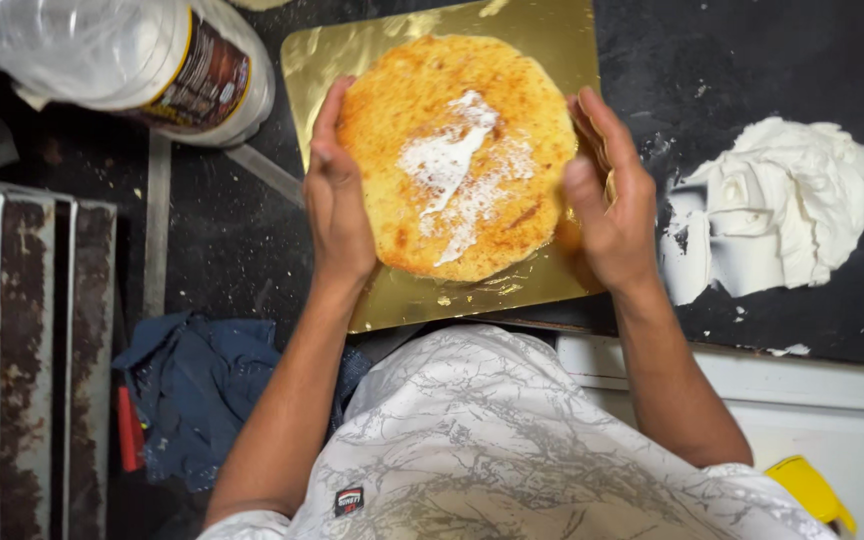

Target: The person clears items from a workspace, cuts sections from a small cake and places them into a pan with other cake pieces, wipes the counter with a cloth, and prepares a larger cake on a gold base.

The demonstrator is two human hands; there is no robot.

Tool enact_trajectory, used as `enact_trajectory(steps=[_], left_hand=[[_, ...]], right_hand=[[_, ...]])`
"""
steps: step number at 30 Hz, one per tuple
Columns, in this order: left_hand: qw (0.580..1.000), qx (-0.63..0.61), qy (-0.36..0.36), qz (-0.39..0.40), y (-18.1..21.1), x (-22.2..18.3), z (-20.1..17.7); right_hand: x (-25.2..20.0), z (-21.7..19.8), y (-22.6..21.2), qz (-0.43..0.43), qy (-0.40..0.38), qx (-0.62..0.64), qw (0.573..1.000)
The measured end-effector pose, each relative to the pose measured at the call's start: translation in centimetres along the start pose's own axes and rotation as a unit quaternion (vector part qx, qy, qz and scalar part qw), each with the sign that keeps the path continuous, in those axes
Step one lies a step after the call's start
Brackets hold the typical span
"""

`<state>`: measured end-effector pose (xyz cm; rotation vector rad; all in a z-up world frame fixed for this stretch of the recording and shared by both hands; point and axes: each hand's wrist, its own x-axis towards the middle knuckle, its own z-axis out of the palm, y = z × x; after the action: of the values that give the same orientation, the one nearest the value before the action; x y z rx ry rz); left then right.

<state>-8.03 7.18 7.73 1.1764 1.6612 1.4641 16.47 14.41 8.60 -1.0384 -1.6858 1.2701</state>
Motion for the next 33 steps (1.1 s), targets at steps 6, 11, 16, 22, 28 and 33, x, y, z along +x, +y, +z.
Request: enact_trajectory(steps=[6, 11, 16, 22, 28, 33], left_hand=[[1.0, 0.026, 0.002, 0.007, 0.0, -0.1, 0.2], [0.999, 0.029, -0.006, -0.013, 0.3, -0.3, 0.4], [1.0, 0.009, -0.023, 0.008, -0.5, -0.4, -0.4], [0.996, -0.092, 0.009, 0.016, -1.2, 0.7, -0.5], [0.998, -0.059, 0.007, 0.023, -0.3, -0.4, 1.1], [0.997, -0.064, -0.004, -0.044, 0.6, -2.7, -1.3]], right_hand=[[-0.4, 0.9, -0.4, 0.013, -0.01, -0.033, 0.999], [-0.3, 0.9, 0.1, -0.014, -0.014, 0.003, 1.0], [0.1, 0.6, 0.3, -0.019, 0.021, -0.067, 0.997], [1.0, 2.3, -1.1, 0.031, 0.034, 0.069, 0.997], [1.7, 4.2, -1.2, 0.054, 0.028, 0.113, 0.992], [4.2, 0.4, 0.4, 0.032, -0.015, 0.21, 0.977]])
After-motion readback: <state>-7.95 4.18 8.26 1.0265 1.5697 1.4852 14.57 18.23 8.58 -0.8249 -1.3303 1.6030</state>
